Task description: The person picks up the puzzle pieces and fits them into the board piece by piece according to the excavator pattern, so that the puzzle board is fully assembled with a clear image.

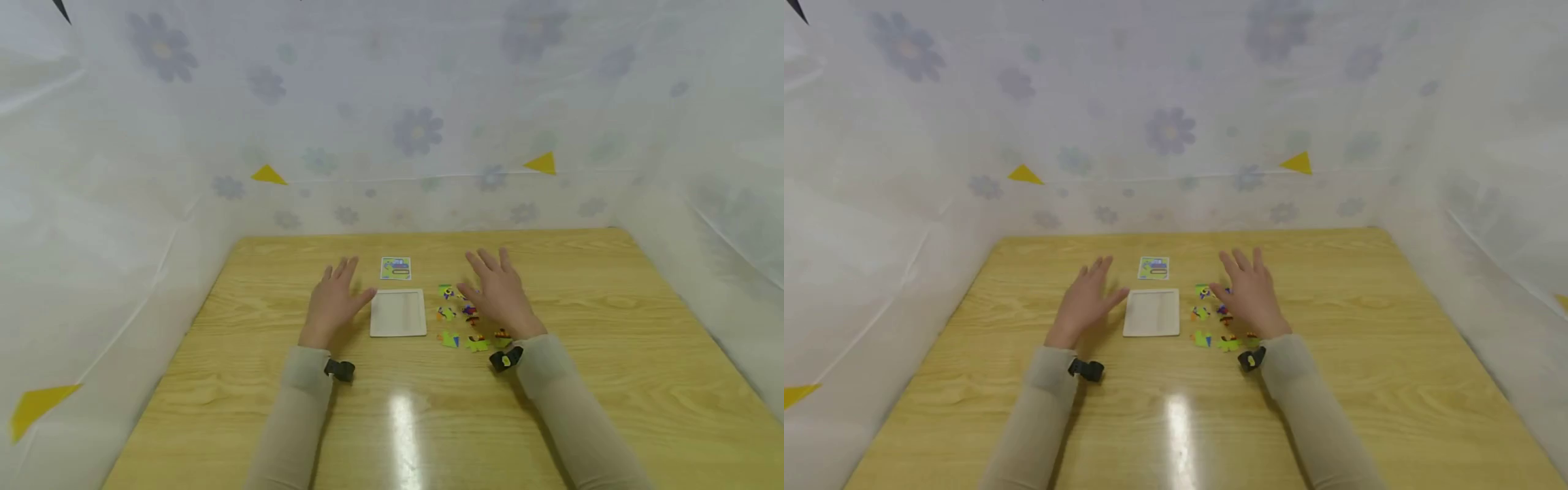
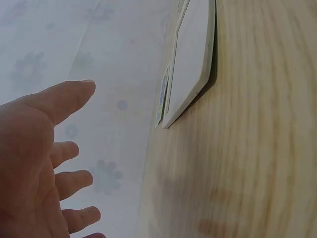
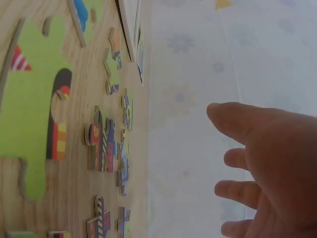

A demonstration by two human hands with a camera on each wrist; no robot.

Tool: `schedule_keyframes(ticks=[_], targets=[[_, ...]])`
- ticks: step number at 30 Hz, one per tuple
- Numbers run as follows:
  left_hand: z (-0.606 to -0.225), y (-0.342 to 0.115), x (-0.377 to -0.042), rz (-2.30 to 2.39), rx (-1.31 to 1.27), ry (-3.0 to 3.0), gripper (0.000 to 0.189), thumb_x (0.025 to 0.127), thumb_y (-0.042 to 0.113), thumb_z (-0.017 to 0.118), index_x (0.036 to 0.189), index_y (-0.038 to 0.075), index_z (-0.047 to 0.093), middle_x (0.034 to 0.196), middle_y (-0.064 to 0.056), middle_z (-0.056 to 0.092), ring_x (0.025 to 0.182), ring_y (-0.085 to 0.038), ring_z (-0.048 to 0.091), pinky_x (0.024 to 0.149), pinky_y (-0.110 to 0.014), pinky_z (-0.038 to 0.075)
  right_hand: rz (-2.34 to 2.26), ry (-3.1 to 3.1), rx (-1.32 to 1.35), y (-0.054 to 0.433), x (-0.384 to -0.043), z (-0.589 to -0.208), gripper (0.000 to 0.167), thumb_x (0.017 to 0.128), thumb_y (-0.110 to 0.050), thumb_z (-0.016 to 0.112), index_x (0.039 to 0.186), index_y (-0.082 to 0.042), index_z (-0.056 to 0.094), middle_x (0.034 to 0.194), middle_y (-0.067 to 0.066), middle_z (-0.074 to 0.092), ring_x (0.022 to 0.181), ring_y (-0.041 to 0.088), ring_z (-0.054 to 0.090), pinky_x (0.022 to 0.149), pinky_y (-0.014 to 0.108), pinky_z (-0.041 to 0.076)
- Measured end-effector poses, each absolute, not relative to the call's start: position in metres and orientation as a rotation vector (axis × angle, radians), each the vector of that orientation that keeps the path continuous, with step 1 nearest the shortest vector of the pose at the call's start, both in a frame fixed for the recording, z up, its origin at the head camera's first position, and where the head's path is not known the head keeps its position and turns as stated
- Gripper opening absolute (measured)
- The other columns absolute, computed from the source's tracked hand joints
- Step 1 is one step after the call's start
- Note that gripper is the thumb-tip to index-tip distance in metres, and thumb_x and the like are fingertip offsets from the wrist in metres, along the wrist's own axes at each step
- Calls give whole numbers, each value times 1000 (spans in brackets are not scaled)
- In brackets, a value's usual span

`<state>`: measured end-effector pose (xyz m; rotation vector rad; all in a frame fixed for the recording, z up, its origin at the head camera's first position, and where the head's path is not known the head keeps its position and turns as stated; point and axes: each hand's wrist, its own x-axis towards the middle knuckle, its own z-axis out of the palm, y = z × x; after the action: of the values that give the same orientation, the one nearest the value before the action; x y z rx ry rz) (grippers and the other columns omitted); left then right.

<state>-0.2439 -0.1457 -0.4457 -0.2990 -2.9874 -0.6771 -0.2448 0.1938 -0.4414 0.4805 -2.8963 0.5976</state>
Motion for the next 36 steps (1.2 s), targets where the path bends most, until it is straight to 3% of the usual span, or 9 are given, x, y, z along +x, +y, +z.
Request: schedule_keyframes(ticks=[5, 12, 18, 24, 36], targets=[[-447, -149, -246, -826, -324, -2966, 79, 94, 44, 64, 157, 13, 27, 157, -14, 32, 140, -40, 33, 110, -56, 29, 676, -2874, 612, 190, -250, -441, 64, 98, -32, 63, 152, -8, 38, 154, 22, 33, 144, 50, 9, 108, 70, 16], [-450, -151, -249, -981, -346, -2949, 65, 96, 32, 65, 151, 8, 39, 148, -17, 44, 135, -37, 40, 111, -52, 29, 712, -2882, 683, 182, -257, -446, 54, 97, -26, 65, 144, -5, 49, 143, 20, 47, 137, 45, 29, 109, 62, 24], [-453, -152, -254, -1054, -421, -2981, 58, 97, 25, 65, 147, 6, 45, 137, -20, 53, 123, -37, 51, 101, -51, 41, 727, -2911, 698, 179, -262, -451, 44, 96, -21, 66, 136, -4, 57, 121, 17, 57, 114, 36, 45, 95, 55, 38], [-454, -152, -259, -1148, -493, -3023, 54, 98, 24, 63, 146, 6, 46, 135, -19, 54, 124, -36, 50, 101, -50, 42, 717, -2957, 704, 178, -265, -452, 38, 97, -19, 64, 132, -3, 61, 106, 12, 58, 96, 29, 46, 81, 47, 39], [-461, -151, -266, -1227, -524, -3011, 44, 97, 16, 64, 139, 4, 54, 124, -15, 60, 112, -29, 56, 96, -45, 45, 703, -3008, 740, 176, -278, -458, 35, 97, -17, 62, 128, -3, 63, 100, 10, 57, 89, 29, 46, 82, 49, 39]])
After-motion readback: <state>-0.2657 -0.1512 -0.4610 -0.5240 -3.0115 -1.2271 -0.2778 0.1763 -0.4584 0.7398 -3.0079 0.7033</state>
